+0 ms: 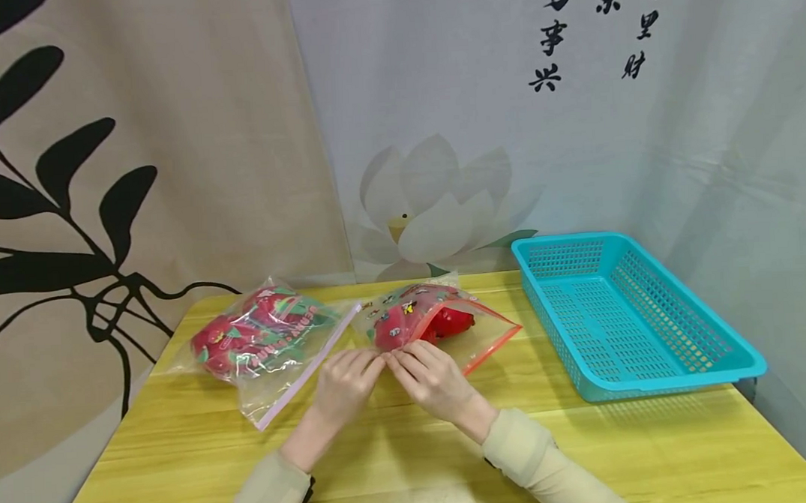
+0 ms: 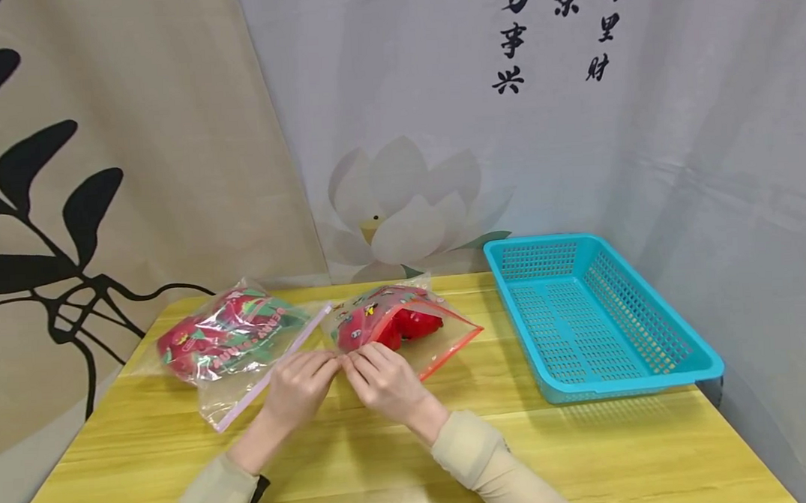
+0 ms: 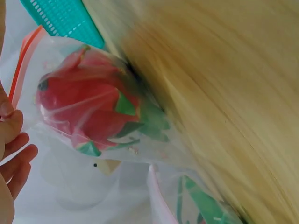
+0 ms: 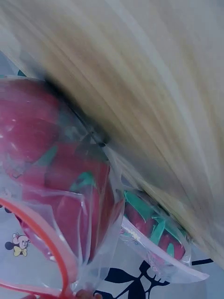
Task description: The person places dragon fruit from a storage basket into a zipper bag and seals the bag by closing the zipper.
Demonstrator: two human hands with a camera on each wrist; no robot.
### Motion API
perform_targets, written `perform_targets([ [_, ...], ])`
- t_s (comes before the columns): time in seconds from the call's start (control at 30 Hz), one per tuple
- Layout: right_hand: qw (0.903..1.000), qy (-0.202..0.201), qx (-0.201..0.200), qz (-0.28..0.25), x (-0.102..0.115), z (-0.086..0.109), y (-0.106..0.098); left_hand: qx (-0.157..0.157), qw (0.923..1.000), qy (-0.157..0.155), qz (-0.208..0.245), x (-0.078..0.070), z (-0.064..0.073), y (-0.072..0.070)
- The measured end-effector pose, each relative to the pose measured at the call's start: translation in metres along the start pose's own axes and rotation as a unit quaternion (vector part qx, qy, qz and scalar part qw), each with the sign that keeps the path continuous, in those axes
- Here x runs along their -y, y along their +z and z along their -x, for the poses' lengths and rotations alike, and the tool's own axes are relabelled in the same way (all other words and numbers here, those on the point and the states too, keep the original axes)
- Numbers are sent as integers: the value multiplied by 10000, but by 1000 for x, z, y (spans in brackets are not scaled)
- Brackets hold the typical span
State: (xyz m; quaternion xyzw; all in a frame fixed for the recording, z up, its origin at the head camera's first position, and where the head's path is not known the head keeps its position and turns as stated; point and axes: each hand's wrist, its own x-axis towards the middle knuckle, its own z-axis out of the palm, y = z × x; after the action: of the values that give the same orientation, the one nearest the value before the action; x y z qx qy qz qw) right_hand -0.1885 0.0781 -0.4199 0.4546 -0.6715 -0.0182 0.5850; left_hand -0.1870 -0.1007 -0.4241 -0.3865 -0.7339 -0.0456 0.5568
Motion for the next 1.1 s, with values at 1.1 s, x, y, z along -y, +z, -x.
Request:
perform_targets([
  [1.1,9974,480,307,-443,-18,8,-14,78,9998,132,89,17,-7,-11],
])
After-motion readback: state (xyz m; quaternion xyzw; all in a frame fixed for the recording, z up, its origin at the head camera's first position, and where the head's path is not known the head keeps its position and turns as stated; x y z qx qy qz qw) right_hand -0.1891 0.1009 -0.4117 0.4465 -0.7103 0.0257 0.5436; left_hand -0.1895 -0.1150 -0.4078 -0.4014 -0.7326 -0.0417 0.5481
